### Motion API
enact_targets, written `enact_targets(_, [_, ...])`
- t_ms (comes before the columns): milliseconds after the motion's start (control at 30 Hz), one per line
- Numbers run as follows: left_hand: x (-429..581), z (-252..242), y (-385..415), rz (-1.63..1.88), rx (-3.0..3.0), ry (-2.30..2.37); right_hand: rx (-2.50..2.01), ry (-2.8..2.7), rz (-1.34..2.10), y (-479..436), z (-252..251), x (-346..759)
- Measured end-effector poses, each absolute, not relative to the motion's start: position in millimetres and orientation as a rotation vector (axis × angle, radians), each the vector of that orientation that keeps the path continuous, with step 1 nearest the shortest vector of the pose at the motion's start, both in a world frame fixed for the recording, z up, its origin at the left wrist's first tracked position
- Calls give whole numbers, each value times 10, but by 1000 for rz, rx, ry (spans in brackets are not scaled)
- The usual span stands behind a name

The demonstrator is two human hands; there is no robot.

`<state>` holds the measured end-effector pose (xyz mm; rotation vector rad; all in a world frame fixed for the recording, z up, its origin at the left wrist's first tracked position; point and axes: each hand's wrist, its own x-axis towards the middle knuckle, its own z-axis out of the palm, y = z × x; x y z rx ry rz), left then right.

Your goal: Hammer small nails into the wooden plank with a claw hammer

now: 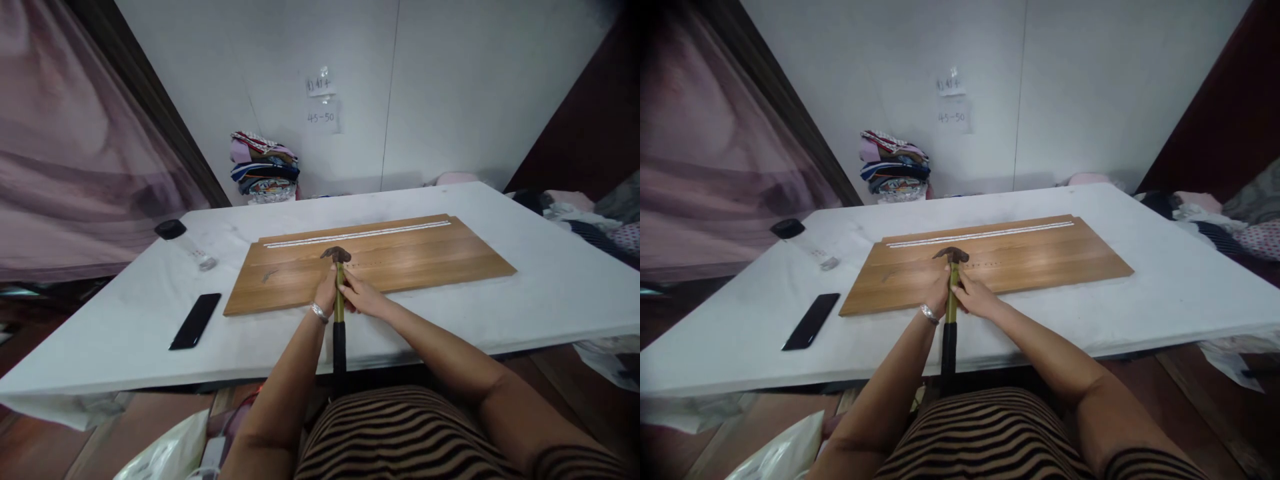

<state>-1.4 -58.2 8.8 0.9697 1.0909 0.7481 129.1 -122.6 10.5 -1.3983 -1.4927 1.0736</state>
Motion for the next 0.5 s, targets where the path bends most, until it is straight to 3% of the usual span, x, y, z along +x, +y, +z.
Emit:
enact_targets(133, [-63, 325, -474, 724, 904, 1084, -1479, -1541, 750, -1262, 174, 1888])
enact_targets(300, [-77, 563, -386, 570, 782, 1025, -2066, -1517, 290, -1012, 142, 2927])
enact_targets(500, [6, 543, -384, 425, 709, 964, -2485, -1515, 103, -1035, -197, 3350])
